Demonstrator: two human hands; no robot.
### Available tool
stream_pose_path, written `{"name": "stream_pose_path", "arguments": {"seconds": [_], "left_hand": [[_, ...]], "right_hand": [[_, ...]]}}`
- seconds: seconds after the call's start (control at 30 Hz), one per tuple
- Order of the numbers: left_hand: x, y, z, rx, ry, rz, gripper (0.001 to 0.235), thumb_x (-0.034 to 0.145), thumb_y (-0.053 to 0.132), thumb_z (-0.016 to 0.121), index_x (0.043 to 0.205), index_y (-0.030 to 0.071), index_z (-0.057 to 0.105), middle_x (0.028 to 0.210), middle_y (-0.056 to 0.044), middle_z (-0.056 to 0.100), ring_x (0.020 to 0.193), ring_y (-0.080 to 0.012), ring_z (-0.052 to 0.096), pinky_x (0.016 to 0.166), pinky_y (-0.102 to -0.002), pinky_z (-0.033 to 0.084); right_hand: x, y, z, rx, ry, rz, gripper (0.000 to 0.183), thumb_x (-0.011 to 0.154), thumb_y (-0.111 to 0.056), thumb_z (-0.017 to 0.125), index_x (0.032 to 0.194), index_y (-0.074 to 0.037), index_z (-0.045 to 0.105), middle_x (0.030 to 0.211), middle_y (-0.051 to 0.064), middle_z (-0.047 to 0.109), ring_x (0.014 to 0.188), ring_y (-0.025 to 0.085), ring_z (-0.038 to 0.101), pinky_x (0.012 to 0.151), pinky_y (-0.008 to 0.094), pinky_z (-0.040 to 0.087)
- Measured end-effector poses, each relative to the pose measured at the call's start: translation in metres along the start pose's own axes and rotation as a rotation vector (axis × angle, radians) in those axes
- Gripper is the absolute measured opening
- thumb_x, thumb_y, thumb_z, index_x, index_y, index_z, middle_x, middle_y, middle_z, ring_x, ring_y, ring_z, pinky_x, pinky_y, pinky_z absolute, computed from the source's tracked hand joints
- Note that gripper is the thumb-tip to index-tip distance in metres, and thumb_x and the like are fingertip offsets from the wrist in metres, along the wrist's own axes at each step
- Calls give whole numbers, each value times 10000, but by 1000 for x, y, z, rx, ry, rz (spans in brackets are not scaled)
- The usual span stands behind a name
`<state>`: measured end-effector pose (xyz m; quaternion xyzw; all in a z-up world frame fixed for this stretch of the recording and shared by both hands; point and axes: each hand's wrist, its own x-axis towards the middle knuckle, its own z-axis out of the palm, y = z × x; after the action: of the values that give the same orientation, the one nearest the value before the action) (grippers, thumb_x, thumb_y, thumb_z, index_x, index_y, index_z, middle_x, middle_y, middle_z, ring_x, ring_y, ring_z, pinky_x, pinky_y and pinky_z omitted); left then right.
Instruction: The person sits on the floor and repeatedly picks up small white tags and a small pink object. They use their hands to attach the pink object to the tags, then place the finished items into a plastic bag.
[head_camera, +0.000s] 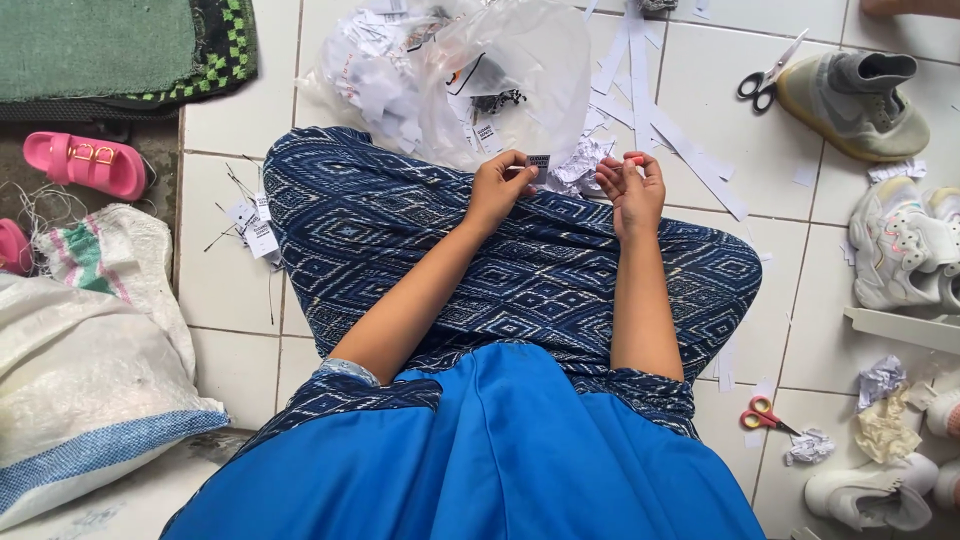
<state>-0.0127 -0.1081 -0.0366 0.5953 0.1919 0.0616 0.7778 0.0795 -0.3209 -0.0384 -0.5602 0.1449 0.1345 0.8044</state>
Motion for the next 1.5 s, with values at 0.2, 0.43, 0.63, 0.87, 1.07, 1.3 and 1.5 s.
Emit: {"name": "stream_pose_path", "arguments": {"seconds": [0.2, 0.43, 0.63, 0.87, 1.07, 1.3, 1.5], "left_hand": [[10, -49, -12, -55, 56, 1, 76, 942, 36, 697, 1015, 16, 700, 902, -125, 688, 808, -213, 759, 726, -326, 664], [17, -75, -14, -75, 59, 0, 98, 945, 36, 720, 1037, 7, 701, 912, -150, 703, 813, -207, 755, 709, -338, 682], [12, -67, -13, -58, 42, 11, 121, 932, 52, 749, 1048, 35, 718, 916, -135, 720, 796, -176, 754, 681, -301, 683], [9, -64, -11, -28, 44, 45, 109, 943, 73, 742, 1049, 52, 757, 892, -149, 747, 762, -166, 749, 664, -314, 681], [3, -50, -7, 31, 49, 103, 142, 946, 69, 734, 1085, 69, 764, 875, -143, 754, 731, -164, 753, 645, -308, 677], [-6, -33, -5, 134, 62, 148, 136, 924, 71, 737, 1053, 105, 764, 826, -104, 751, 656, -140, 713, 557, -265, 631], [-4, -35, -5, 177, 77, 159, 109, 916, 77, 738, 1013, 118, 766, 802, -85, 756, 632, -130, 703, 525, -250, 608]], "right_hand": [[-11, 33, 14, -114, -61, -85, 151, 934, 1, 759, 1078, -13, 717, 960, 170, 770, 892, 238, 798, 855, 338, 696], [-34, 55, 39, -253, -102, -209, 111, 894, 10, 812, 991, -15, 764, 902, 149, 771, 805, 183, 772, 743, 311, 689], [-39, 61, 39, -411, -192, -327, 116, 866, 7, 858, 950, -30, 787, 888, 76, 716, 768, 146, 752, 724, 285, 645], [-50, 50, 50, -521, -225, -423, 61, 932, -55, 816, 983, -68, 785, 833, 51, 683, 600, 107, 686, 569, 215, 562], [-59, 42, 58, -497, -269, -478, 44, 983, -3, 735, 1022, -7, 754, 810, 102, 689, 567, 155, 687, 555, 250, 549], [-54, 47, 53, -472, -300, -425, 77, 965, 36, 719, 1028, 12, 758, 740, 95, 657, 515, 150, 666, 507, 249, 529], [-52, 55, 50, -459, -297, -385, 104, 945, 40, 728, 1039, 13, 764, 707, 90, 648, 506, 159, 674, 493, 236, 513]]}}
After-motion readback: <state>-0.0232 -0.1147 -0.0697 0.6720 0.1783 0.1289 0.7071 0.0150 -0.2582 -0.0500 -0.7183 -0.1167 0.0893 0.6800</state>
